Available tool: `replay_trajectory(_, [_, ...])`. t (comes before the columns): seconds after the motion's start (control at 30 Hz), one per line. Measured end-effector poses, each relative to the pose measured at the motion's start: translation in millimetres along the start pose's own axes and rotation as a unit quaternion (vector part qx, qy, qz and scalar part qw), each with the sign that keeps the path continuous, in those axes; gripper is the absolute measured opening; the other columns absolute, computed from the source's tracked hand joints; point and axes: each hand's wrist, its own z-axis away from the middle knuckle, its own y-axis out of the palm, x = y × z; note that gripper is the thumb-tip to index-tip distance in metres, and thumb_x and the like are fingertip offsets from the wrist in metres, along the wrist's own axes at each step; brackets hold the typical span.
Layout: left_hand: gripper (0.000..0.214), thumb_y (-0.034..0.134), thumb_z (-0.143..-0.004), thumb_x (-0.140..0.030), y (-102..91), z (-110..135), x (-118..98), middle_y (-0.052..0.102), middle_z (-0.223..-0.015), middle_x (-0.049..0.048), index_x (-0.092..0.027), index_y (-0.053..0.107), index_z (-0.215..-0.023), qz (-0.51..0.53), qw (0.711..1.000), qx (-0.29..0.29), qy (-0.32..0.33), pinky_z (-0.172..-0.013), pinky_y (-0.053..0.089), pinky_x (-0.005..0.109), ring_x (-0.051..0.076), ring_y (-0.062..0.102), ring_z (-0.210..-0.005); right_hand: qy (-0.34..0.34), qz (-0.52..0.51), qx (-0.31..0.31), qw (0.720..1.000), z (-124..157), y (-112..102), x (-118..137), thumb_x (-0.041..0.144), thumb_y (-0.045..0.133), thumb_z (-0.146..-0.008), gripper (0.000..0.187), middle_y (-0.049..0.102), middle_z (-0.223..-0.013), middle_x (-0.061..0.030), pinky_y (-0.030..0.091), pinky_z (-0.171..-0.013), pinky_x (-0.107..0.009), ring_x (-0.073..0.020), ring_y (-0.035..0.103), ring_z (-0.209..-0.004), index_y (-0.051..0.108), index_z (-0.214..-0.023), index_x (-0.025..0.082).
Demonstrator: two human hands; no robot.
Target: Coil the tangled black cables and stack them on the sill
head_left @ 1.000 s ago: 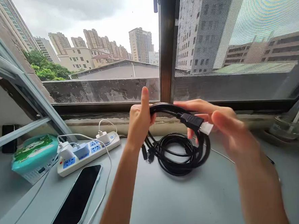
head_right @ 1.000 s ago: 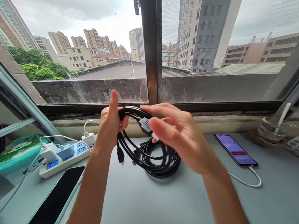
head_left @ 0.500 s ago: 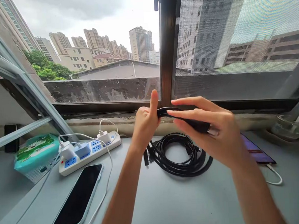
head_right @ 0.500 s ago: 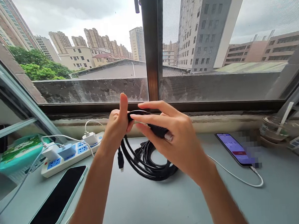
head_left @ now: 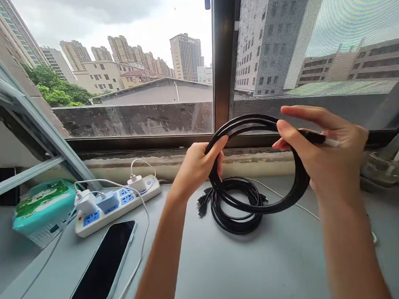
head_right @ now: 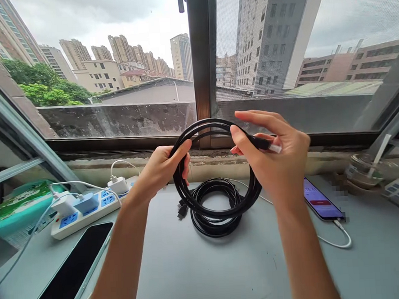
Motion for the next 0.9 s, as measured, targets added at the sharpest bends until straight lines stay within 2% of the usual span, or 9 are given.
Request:
replay_trajectory(0.07, [0.049,0.05,-0.084,-0.053,2.5,-2.7,3.2,0.047,-0.041,-0.0029,-0.016,0.047,-0.051,0.007,1.0,-0.027,-0.006,-0.039,0.041,0.018,0.008,0.047,-0.035,0.006,-0.01,0.003,1.0,0.2,2.6,-1.4,0.032,0.07,-0.077,0.014,0.069,-0.094,0.0022,0.052,-0.051,-0.028,-0.0086,0.062,-0.049,0.072,-0.088,0.024])
replay_trajectory(0.23, [0.048,0.056,-0.079,-0.056,10.0,-3.6,2.6,0.042,-0.039,-0.0049,-0.017,0.047,-0.052,0.002,0.989,-0.141,0.041,-0.037,0.035,0.018,0.006,0.04,-0.033,-0.034,-0.022,-0.1,0.994,4.9,13.0,9.6,0.021,0.071,-0.074,0.009,0.069,-0.082,-0.0005,0.054,-0.049,-0.029,-0.0114,0.063,-0.056,0.073,-0.082,0.016])
replay_trajectory(0.3, [0.049,0.055,-0.079,-0.057,11.3,-3.9,3.3,0.04,-0.038,-0.0054,-0.017,0.048,-0.052,-0.027,0.981,-0.182,0.059,-0.039,0.034,0.018,0.006,0.038,-0.034,-0.044,-0.024,-0.109,0.993,5.4,12.2,12.6,0.019,0.069,-0.075,0.009,0.068,-0.082,-0.0025,0.057,-0.051,-0.029,-0.0125,0.063,-0.062,0.073,-0.082,0.015])
replay_trajectory(0.37, [0.051,0.053,-0.079,-0.059,10.4,-5.6,7.4,0.041,-0.038,-0.005,-0.017,0.048,-0.052,-0.067,0.98,-0.183,0.05,-0.039,0.032,0.019,0.006,0.038,-0.034,-0.047,0.01,-0.054,0.997,4.3,6.4,11.2,0.019,0.066,-0.077,0.012,0.069,-0.092,-0.0038,0.058,-0.052,-0.027,-0.0122,0.064,-0.066,0.073,-0.087,0.016])
replay_trajectory(0.47, [0.053,0.05,-0.079,-0.062,6.2,-10.1,19.0,0.044,-0.038,-0.0032,-0.017,0.049,-0.052,-0.132,0.985,-0.114,-0.009,-0.039,0.03,0.02,0.008,0.041,-0.035,-0.004,0.105,0.103,0.989,0.8,-7.4,-0.1,0.024,0.066,-0.078,0.02,0.068,-0.107,-0.0037,0.057,-0.054,-0.025,-0.0103,0.065,-0.063,0.073,-0.097,0.021])
replay_trajectory(0.6, [0.052,0.046,-0.082,-0.06,2.3,-16.2,35.1,0.054,-0.044,0.0013,-0.017,0.051,-0.054,-0.199,0.974,-0.019,-0.11,-0.041,0.033,0.022,0.011,0.048,-0.039,0.104,0.169,0.307,0.931,-3.8,-14.2,-26.4,0.027,0.067,-0.076,0.039,0.071,-0.105,-0.0053,0.055,-0.057,-0.027,-0.0118,0.066,-0.058,0.066,-0.115,0.025])
replay_trajectory(0.7, [0.048,0.042,-0.087,-0.054,4.3,-18.1,39.3,0.062,-0.053,0.0058,-0.016,0.053,-0.059,-0.281,0.944,0.029,-0.17,-0.044,0.037,0.024,0.013,0.052,-0.041,0.129,0.176,0.371,0.903,-5.6,-4.6,-47.2,0.023,0.062,-0.08,0.044,0.07,-0.108,-0.0065,0.055,-0.069,-0.03,-0.0142,0.068,-0.068,0.061,-0.124,0.023])
replay_trajectory(0.8, [0.035,0.045,-0.087,-0.044,8.8,-16.9,37.6,0.068,-0.063,0.007,-0.014,0.059,-0.075,-0.371,0.899,0.088,-0.217,-0.049,0.043,0.026,0.015,0.055,-0.039,0.111,0.201,0.418,0.879,-5.7,8.1,-66.0,0.018,0.06,-0.078,0.038,0.07,-0.108,-0.0079,0.051,-0.086,-0.031,-0.0179,0.067,-0.088,0.067,-0.116,0.016])
replay_trajectory(0.9, [0.024,0.047,-0.086,-0.029,13.6,-17.0,39.8,0.071,-0.066,0.0074,-0.013,0.062,-0.079,-0.424,0.856,0.164,-0.245,-0.056,0.047,0.028,0.014,0.055,-0.036,0.136,0.2,0.515,0.823,-3.5,18.1,-85.9,0.019,0.057,-0.079,0.039,0.073,-0.1,-0.0061,0.051,-0.079,-0.028,-0.0174,0.066,-0.08,0.068,-0.116,0.016])
